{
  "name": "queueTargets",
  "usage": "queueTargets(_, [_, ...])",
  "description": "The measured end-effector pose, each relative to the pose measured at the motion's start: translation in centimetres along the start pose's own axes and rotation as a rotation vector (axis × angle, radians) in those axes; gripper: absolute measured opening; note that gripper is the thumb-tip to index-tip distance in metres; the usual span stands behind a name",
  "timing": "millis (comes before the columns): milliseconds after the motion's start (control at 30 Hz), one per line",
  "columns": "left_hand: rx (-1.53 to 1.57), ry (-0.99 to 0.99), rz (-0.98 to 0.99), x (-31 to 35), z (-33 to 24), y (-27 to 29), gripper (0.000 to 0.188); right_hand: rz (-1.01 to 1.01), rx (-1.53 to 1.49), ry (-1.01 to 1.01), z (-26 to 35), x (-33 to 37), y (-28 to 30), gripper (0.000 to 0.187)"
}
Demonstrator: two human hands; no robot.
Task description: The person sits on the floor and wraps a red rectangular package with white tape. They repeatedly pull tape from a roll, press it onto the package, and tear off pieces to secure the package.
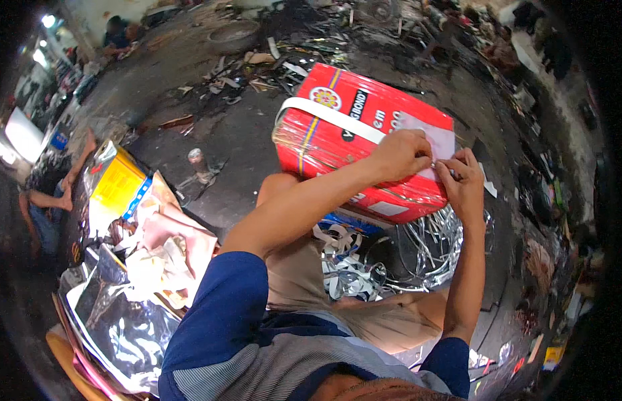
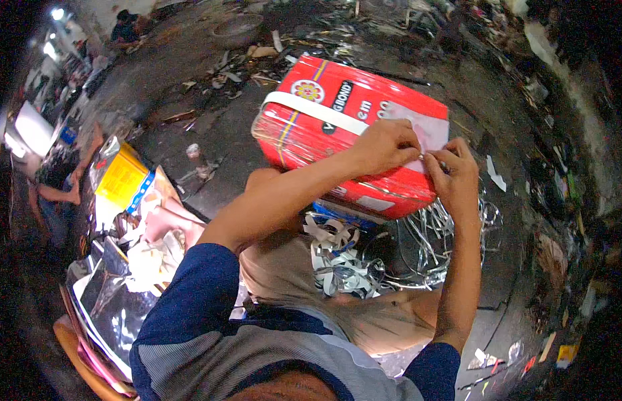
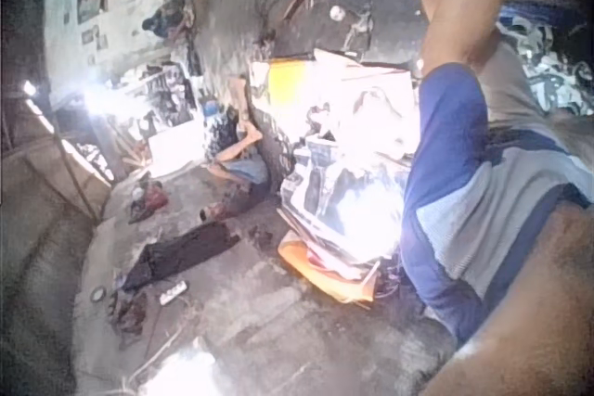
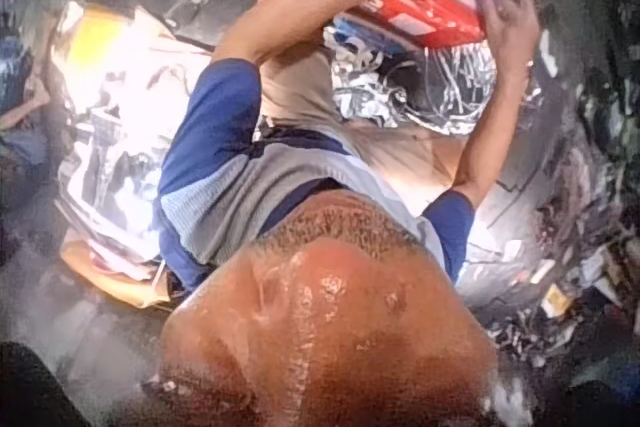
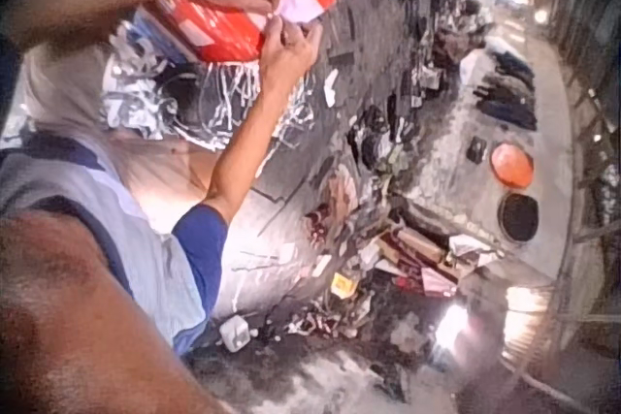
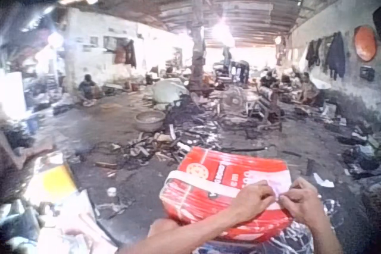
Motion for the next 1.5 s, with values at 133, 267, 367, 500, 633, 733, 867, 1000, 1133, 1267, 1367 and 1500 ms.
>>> queueTargets(133, [-0.043,-0.029,-0.034,-0.2,0.3,-0.3,0.015,0.001,-0.148,-0.162,-2.3,0.4,-1.8,0.011])
queueTargets(267, [-0.063,0.051,0.024,-1.1,0.9,-0.9,0.015,0.064,-0.457,-0.387,-3.8,0.7,-3.4,0.023])
queueTargets(367, [-0.178,0.076,0.079,-3.1,0.6,-1.0,0.018,0.029,-0.652,-0.473,-4.7,-0.1,-4.4,0.025])
queueTargets(500, [-0.236,-0.077,0.253,-4.3,0.8,0.2,0.019,0.004,-0.522,-0.567,-3.9,0.0,-3.8,0.031])
queueTargets(633, [0.043,-0.028,0.233,-4.7,0.3,-1.1,0.016,-0.003,-0.564,-0.695,-4.3,1.6,-3.4,0.034])
queueTargets(733, [0.140,-0.045,0.145,-4.6,0.2,-2.4,0.014,-0.038,-0.467,-0.533,-4.9,1.7,-4.0,0.038])
queueTargets(867, [0.247,0.017,0.101,-4.0,0.5,-2.7,0.012,-0.080,-0.760,-0.547,-5.2,2.7,-5.2,0.029])
queueTargets(1000, [0.256,0.006,0.120,-4.3,0.4,-3.4,0.010,-0.095,-1.456,-0.891,-4.0,4.3,-6.8,0.024])
queueTargets(1133, [0.280,0.017,0.132,-4.8,0.6,-3.4,0.009,-0.036,-1.521,-0.978,-3.9,3.9,-6.0,0.032])
queueTargets(1267, [0.307,0.003,0.139,-4.9,0.6,-3.9,0.007,0.010,-0.810,-0.810,-7.4,1.2,-4.0,0.050])
queueTargets(1367, [0.301,0.026,0.122,-4.9,0.7,-3.7,0.006,-0.169,-0.036,-0.602,-6.8,-2.0,-4.0,0.045])
queueTargets(1500, [0.306,0.052,0.132,-4.8,1.0,-3.4,0.006,-0.188,-0.192,-0.648,-7.9,-1.1,-6.4,0.033])
Point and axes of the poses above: each hand's wrist, its own x-axis away from the middle knuckle, its own y-axis out of the back of the hand, z = x × y, the point moved 3 cm from there along -x, towards the middle knuckle, and after that the axes turned 15 degrees about x, right-handed, at the moved point
